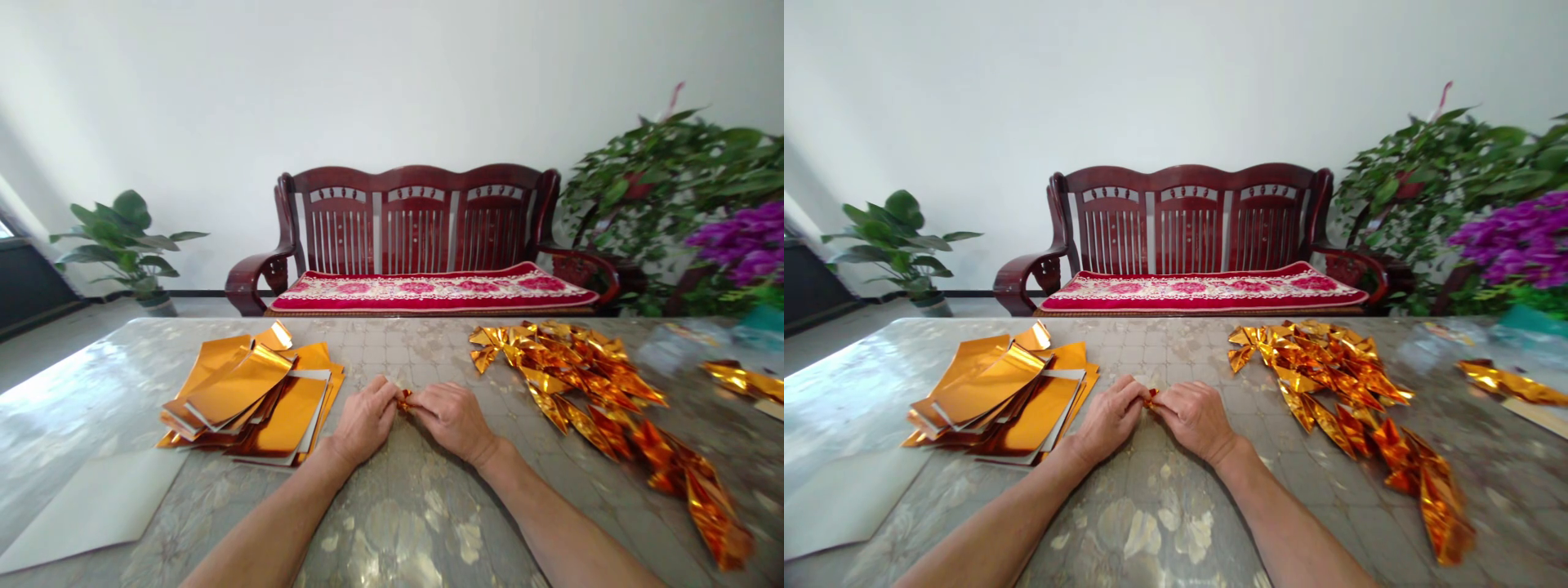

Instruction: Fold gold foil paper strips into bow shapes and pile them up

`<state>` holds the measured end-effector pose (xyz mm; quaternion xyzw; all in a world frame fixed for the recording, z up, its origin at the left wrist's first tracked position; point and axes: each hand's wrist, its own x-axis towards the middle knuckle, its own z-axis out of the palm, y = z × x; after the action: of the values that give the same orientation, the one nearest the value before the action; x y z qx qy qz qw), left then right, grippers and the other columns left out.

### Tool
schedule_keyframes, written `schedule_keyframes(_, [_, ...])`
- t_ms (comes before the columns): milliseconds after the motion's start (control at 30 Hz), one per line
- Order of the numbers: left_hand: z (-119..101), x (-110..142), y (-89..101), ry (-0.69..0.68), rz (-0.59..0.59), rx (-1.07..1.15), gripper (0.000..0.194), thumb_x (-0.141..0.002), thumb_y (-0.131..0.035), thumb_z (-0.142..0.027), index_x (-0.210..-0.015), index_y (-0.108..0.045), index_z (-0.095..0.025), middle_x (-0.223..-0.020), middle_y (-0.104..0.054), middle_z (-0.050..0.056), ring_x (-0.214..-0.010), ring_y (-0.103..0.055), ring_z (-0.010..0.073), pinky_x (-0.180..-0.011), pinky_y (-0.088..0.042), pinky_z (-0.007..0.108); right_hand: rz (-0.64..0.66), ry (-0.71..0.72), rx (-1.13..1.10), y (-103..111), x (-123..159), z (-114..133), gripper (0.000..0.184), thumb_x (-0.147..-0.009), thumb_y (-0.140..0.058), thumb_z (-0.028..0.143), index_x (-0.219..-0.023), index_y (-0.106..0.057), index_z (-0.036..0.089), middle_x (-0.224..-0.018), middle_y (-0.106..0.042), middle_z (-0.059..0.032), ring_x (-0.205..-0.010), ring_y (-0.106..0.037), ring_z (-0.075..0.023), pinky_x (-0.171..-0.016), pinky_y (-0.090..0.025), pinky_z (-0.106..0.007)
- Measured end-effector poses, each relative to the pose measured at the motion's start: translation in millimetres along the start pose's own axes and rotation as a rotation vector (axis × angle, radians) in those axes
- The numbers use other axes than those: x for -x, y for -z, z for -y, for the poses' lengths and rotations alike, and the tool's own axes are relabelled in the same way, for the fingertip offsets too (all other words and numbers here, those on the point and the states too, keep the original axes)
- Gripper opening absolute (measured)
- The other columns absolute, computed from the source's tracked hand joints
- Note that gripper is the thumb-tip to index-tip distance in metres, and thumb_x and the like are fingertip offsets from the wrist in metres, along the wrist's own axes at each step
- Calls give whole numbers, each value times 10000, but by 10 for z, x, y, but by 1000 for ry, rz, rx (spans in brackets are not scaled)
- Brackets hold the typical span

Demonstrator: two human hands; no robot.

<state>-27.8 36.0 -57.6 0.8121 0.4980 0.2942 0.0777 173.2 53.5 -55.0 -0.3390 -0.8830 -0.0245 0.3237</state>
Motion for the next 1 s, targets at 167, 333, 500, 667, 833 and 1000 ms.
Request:
schedule_keyframes(167, [-4,0,13,-2,5,19,217,-946,-421,-159,-921,-628,-219,-911,-606,14,-873,-605,144,-775,-446,230,-21,0,0,-16,3,-33,203,-977,-551,295,-928,-735,224,-770,-720,-19,-750,-646,-141,-731,-409,-257])
schedule_keyframes(333, [9,-8,24,-24,20,11,235,-962,-418,-172,-951,-646,-227,-927,-620,17,-893,-618,142,-793,-451,227,-18,-19,18,-17,3,-55,215,-978,-549,294,-895,-733,221,-741,-707,-14,-730,-637,-142,-711,-405,-261])
schedule_keyframes(500, [77,-13,54,-33,37,-14,223,-988,-441,-253,-1050,-656,-253,-960,-630,13,-891,-627,144,-776,-453,225,-17,-25,-16,-9,10,-78,166,-965,-581,305,-986,-728,229,-837,-743,-15,-791,-663,-150,-760,-421,-267])
schedule_keyframes(667, [100,-9,90,-50,36,-30,191,-979,-475,-263,-1032,-658,-258,-954,-630,5,-878,-630,141,-770,-451,219,24,-32,-20,18,19,-116,149,-946,-617,306,-1030,-722,244,-888,-756,-11,-820,-673,-152,-779,-412,-270])
schedule_keyframes(833, [93,-4,96,-68,26,-64,185,-981,-466,-249,-985,-650,-238,-924,-624,6,-859,-622,147,-759,-438,224,41,16,16,52,27,-152,170,-926,-646,327,-1055,-725,249,-846,-741,-9,-766,-650,-156,-726,-383,-274])
schedule_keyframes(1000, [140,-8,83,-76,19,-77,153,-959,-497,-209,-908,-640,-226,-888,-631,0,-825,-612,147,-738,-422,224,-6,90,12,44,31,-186,166,-955,-604,322,-1011,-729,229,-808,-732,-17,-721,-634,-147,-699,-367,-273])
